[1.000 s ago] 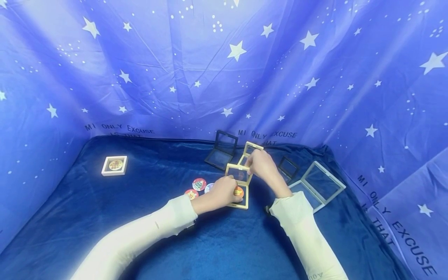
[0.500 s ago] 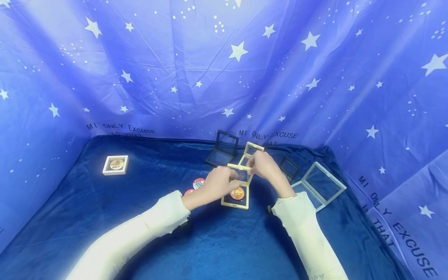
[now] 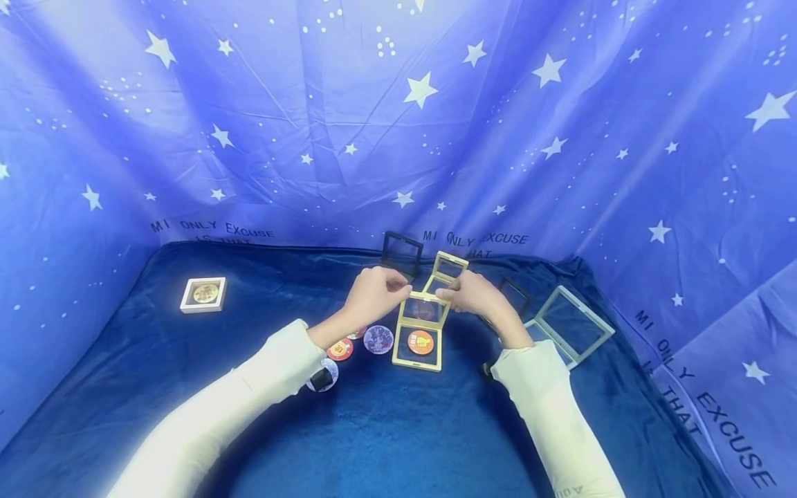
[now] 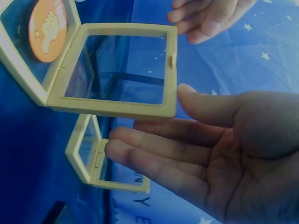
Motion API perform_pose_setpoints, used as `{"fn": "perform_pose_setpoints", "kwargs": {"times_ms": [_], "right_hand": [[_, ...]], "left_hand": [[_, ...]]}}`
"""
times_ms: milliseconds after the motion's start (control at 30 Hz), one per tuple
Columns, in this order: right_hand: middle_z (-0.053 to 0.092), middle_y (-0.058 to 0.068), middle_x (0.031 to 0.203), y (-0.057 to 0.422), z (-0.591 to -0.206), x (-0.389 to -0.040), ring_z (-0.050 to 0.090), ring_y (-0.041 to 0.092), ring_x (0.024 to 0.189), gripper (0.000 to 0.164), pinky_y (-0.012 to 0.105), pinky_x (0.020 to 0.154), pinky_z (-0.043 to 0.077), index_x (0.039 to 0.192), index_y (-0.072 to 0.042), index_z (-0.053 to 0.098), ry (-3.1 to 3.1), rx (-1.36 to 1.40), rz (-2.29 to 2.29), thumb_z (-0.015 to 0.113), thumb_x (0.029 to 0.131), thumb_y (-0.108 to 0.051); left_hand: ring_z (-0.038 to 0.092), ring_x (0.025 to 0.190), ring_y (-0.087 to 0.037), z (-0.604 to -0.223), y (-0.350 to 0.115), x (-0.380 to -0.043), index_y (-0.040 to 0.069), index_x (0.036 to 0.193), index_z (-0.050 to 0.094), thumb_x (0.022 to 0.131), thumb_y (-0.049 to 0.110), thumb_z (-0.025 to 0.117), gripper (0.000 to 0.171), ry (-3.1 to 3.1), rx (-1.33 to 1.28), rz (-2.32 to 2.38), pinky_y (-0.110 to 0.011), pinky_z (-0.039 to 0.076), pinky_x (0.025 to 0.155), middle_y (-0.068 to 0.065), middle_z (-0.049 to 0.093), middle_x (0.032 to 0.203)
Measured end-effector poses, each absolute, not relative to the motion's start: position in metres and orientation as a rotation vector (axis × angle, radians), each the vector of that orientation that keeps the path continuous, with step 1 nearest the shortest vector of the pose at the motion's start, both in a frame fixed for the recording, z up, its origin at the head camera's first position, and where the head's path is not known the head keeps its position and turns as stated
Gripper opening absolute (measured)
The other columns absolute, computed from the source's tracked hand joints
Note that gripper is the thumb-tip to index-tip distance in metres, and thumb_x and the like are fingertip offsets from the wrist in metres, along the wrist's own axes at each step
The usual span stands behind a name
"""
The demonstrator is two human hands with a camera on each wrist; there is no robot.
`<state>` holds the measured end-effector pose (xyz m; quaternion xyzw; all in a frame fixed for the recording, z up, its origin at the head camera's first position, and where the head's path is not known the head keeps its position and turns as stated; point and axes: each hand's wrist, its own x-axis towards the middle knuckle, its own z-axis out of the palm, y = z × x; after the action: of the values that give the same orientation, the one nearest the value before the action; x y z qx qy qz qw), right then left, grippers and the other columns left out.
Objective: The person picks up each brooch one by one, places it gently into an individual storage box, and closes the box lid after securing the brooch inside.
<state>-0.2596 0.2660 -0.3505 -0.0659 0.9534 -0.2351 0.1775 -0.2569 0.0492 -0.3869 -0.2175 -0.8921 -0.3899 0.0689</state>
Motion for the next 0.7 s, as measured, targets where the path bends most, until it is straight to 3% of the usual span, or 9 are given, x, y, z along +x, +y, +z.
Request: {"fn": "perform_pose_setpoints", "kwargs": {"times_ms": [100,233,333,433,567,633,700], "right_hand": [[0.076,0.022,0.096,0.269,-0.355,-0.262,0.074,0.031,0.087,0.047,0.043,0.083,0.060,0.100,0.006,0.075,2.637,-0.170,-0.726,0.051,0.108,-0.034],[0.072,0.029,0.113,0.275,-0.363,-0.265,0.071,0.041,0.105,0.054,0.050,0.094,0.057,0.115,0.011,0.070,2.545,-0.175,-0.819,0.044,0.110,-0.036],[0.070,0.031,0.118,0.278,-0.366,-0.266,0.069,0.044,0.111,0.057,0.052,0.098,0.054,0.123,0.014,0.065,2.491,-0.180,-0.874,0.042,0.110,-0.037],[0.069,0.033,0.118,0.281,-0.369,-0.267,0.068,0.045,0.113,0.061,0.052,0.099,0.053,0.127,0.015,0.062,2.461,-0.188,-0.896,0.040,0.110,-0.039],[0.068,0.034,0.119,0.284,-0.373,-0.267,0.068,0.044,0.113,0.064,0.052,0.098,0.054,0.127,0.016,0.061,2.426,-0.202,-0.916,0.037,0.111,-0.041],[0.068,0.034,0.120,0.286,-0.375,-0.267,0.068,0.044,0.113,0.066,0.051,0.099,0.054,0.127,0.016,0.061,2.404,-0.211,-0.929,0.035,0.111,-0.042],[0.068,0.034,0.120,0.287,-0.376,-0.266,0.069,0.043,0.113,0.068,0.051,0.099,0.053,0.128,0.016,0.061,2.380,-0.211,-0.945,0.034,0.111,-0.044]], "left_hand": [[0.074,0.078,-0.017,-0.389,0.048,-0.261,0.006,0.103,0.081,0.095,0.024,0.072,0.022,-2.732,-0.611,-1.221,-0.027,0.057,0.069,-0.007,0.080,0.095],[0.074,0.083,-0.019,-0.392,0.049,-0.264,0.007,0.103,0.081,0.096,0.029,0.071,0.026,-2.785,-0.565,-1.274,-0.028,0.056,0.069,-0.009,0.079,0.099],[0.071,0.076,-0.016,-0.393,0.050,-0.266,0.007,0.102,0.082,0.097,0.032,0.069,0.028,-2.825,-0.555,-1.310,-0.024,0.052,0.063,-0.008,0.079,0.095],[0.061,0.064,-0.010,-0.394,0.051,-0.268,0.007,0.100,0.082,0.099,0.034,0.066,0.031,-2.866,-0.551,-1.338,-0.020,0.043,0.057,-0.004,0.077,0.081],[0.041,0.050,-0.008,-0.396,0.051,-0.272,0.005,0.096,0.082,0.101,0.036,0.064,0.037,-2.916,-0.554,-1.360,-0.021,0.030,0.051,0.003,0.052,0.053],[0.035,0.048,-0.009,-0.396,0.051,-0.273,0.003,0.096,0.082,0.101,0.036,0.063,0.038,-2.935,-0.553,-1.372,-0.021,0.027,0.051,0.005,0.040,0.050],[0.035,0.047,-0.009,-0.397,0.051,-0.273,0.002,0.096,0.082,0.101,0.036,0.062,0.039,-2.955,-0.556,-1.377,-0.021,0.027,0.051,0.007,0.038,0.048]]}}
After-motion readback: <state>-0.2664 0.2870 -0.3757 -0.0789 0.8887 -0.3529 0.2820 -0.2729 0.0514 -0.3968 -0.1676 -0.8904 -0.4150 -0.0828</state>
